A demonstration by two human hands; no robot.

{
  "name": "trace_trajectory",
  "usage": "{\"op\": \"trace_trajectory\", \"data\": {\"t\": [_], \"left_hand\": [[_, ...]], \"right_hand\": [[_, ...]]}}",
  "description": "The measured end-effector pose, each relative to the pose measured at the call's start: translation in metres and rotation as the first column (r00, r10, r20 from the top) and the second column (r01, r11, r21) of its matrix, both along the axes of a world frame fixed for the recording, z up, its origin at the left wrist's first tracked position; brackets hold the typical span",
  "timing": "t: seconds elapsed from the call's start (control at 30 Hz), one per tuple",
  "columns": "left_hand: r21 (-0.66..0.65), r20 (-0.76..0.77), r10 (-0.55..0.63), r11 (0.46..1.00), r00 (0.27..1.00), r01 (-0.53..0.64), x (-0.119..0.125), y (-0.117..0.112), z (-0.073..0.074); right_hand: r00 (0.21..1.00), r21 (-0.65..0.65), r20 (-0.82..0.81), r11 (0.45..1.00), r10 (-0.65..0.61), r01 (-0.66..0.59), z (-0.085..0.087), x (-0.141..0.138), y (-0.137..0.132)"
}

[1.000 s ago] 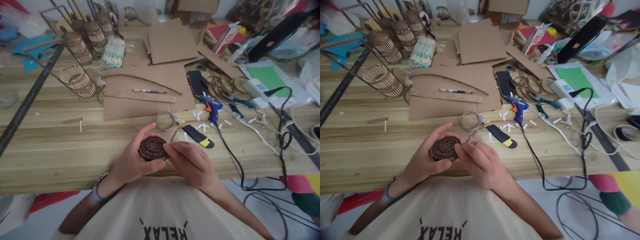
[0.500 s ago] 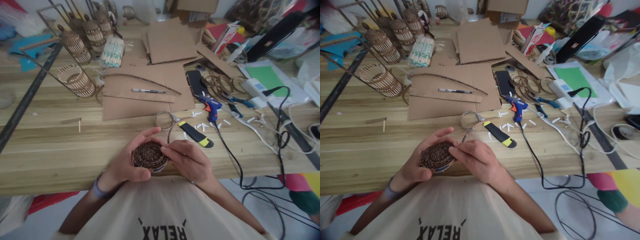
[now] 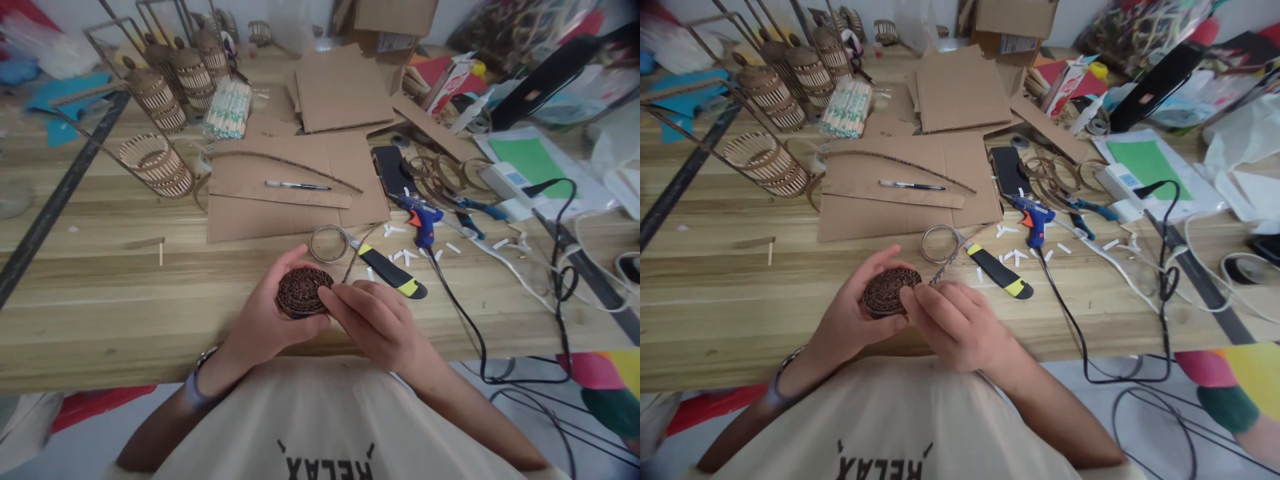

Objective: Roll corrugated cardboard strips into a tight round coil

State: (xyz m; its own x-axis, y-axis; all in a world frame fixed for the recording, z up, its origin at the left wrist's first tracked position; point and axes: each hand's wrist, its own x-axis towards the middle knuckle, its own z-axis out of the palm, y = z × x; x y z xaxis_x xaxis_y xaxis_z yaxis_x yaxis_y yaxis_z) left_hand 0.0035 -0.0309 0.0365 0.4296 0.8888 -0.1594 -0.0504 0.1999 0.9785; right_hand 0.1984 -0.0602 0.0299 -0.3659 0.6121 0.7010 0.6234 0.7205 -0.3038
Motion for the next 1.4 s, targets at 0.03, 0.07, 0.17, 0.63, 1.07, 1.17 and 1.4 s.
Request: {"op": "trace_trajectory", "data": {"t": [0.03, 0.07, 0.17, 0.63, 1.07, 1.17, 1.4], "left_hand": [[-0.003, 0.025, -0.011, 1.000, 1.000, 0.012, 0.000, 0.000, 0.001], [-0.005, 0.067, -0.029, 1.000, 0.997, 0.030, -0.001, 0.001, 0.001], [-0.021, 0.249, -0.103, 0.994, 0.963, 0.111, -0.005, 0.001, -0.001], [-0.011, -0.246, -0.225, 0.973, 0.943, 0.229, -0.017, 0.012, 0.006], [0.141, -0.438, -0.311, 0.903, 0.843, 0.407, -0.007, 0.008, 0.018], [0.148, -0.409, -0.360, 0.881, 0.839, 0.450, -0.011, 0.009, 0.014], [0.225, -0.371, -0.269, 0.903, 0.889, 0.367, -0.008, 0.006, 0.007]], "right_hand": [[0.999, -0.047, -0.054, 0.999, 0.003, -0.005, -0.001, -0.001, -0.001], [0.994, -0.090, -0.113, 0.996, -0.005, -0.006, -0.001, -0.002, -0.001], [0.968, -0.160, -0.249, 0.987, -0.042, 0.002, -0.001, -0.003, -0.002], [0.985, 0.064, 0.136, 0.991, 0.110, -0.120, 0.015, 0.015, 0.006], [0.954, 0.171, 0.220, 0.955, 0.203, -0.243, 0.016, 0.018, 0.003], [0.936, 0.154, 0.249, 0.944, 0.249, -0.292, 0.019, 0.020, 0.007], [0.923, 0.146, 0.299, 0.944, 0.243, -0.296, 0.023, 0.018, 0.011]]}}
